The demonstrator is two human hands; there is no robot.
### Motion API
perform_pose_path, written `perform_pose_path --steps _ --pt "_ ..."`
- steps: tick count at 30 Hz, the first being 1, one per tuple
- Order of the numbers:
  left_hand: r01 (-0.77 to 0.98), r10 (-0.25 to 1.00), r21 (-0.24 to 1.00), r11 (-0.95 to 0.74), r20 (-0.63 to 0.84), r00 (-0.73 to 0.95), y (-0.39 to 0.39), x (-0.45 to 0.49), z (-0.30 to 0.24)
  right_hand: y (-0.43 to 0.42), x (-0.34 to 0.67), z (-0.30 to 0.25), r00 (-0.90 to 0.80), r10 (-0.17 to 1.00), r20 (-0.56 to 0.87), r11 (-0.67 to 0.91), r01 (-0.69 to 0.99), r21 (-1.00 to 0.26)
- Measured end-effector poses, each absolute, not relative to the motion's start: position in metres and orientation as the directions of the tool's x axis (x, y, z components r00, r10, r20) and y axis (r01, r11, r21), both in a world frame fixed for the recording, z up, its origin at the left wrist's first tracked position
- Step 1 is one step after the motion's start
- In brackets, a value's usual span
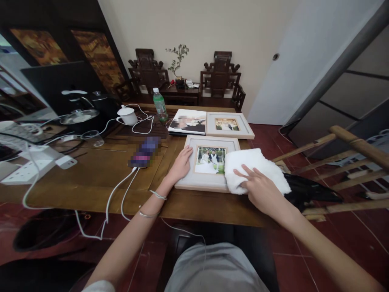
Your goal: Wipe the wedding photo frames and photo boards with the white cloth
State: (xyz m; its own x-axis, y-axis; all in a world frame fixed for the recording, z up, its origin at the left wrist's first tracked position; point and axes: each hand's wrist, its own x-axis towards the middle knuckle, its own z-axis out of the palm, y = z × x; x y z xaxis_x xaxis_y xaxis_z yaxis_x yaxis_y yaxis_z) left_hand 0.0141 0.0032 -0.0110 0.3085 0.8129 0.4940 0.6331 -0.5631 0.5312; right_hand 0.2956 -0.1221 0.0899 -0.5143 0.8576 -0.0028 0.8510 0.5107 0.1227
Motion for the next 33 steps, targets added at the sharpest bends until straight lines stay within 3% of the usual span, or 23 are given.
perform_pose_path --steps 12,20,29,33 --pt "0.631 0.808 0.526 -0.57 0.497 0.316 0.002 0.011 -0.01 0.001 0.295 0.07 -0.359 0.918 0.166 0.324 0.924 0.204" --pt "0.655 0.834 0.54 -0.529 0.474 0.283 -0.002 0.017 -0.006 -0.078 0.294 0.076 -0.488 0.871 0.053 0.456 0.844 0.282" --pt "0.653 0.825 0.53 -0.541 0.487 0.287 -0.001 0.017 -0.009 -0.124 0.263 0.081 -0.523 0.852 0.02 0.508 0.836 0.206" --pt "0.655 0.828 0.532 -0.536 0.48 0.288 -0.001 0.016 -0.006 -0.104 0.214 0.075 -0.647 0.762 0.035 0.64 0.76 0.111"
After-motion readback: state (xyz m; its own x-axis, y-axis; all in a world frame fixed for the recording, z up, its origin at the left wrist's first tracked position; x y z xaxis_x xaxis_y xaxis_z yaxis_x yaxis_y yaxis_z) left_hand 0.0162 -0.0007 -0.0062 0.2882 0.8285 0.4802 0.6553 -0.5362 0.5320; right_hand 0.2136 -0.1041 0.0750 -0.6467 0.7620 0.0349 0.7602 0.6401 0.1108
